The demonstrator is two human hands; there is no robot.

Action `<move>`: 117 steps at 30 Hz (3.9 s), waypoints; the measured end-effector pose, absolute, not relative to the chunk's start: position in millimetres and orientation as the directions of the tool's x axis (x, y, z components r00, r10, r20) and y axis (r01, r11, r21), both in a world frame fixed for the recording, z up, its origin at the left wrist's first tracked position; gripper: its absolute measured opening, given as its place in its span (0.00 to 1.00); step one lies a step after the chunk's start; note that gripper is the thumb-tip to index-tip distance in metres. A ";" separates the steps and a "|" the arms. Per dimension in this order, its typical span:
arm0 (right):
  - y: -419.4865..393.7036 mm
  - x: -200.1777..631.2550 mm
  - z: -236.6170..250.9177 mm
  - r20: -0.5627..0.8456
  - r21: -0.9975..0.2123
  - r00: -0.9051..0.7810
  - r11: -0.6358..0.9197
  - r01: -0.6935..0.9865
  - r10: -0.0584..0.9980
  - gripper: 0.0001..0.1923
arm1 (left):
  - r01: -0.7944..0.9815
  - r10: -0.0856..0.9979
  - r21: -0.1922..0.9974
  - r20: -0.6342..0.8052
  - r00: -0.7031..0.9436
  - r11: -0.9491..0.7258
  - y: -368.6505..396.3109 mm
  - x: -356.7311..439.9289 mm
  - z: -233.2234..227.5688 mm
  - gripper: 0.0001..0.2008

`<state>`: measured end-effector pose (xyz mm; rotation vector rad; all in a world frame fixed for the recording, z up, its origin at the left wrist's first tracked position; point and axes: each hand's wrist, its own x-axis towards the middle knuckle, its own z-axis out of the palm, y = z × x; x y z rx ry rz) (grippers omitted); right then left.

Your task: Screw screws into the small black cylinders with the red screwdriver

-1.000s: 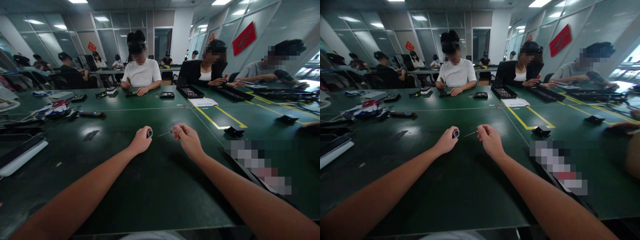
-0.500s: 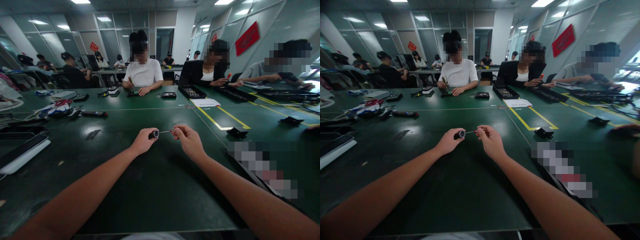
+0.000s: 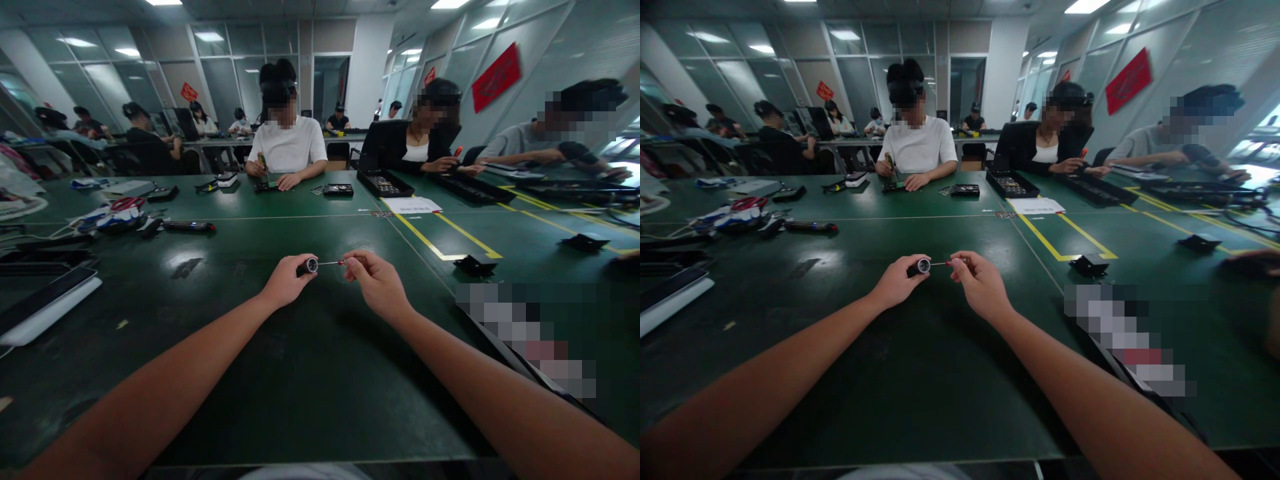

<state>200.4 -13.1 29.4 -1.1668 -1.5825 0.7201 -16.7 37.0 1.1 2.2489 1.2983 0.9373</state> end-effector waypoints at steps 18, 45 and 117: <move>-22.9 198.5 27.6 0.317 -0.819 -0.252 0.398 0.412 0.914 0.15 | 0.605 0.865 0.619 0.383 0.325 -0.501 37.3 -17.5 0.7 0.17; -15.6 197.7 22.1 0.274 -0.817 -0.011 0.239 0.526 0.962 0.14 | 0.625 0.816 0.525 0.370 0.443 -0.578 35.8 -15.1 2.1 0.15; -13.4 202.3 30.6 0.350 -0.923 -0.046 0.352 0.154 0.936 0.10 | 0.623 0.801 0.503 0.379 0.464 -0.599 32.1 -12.7 -3.5 0.18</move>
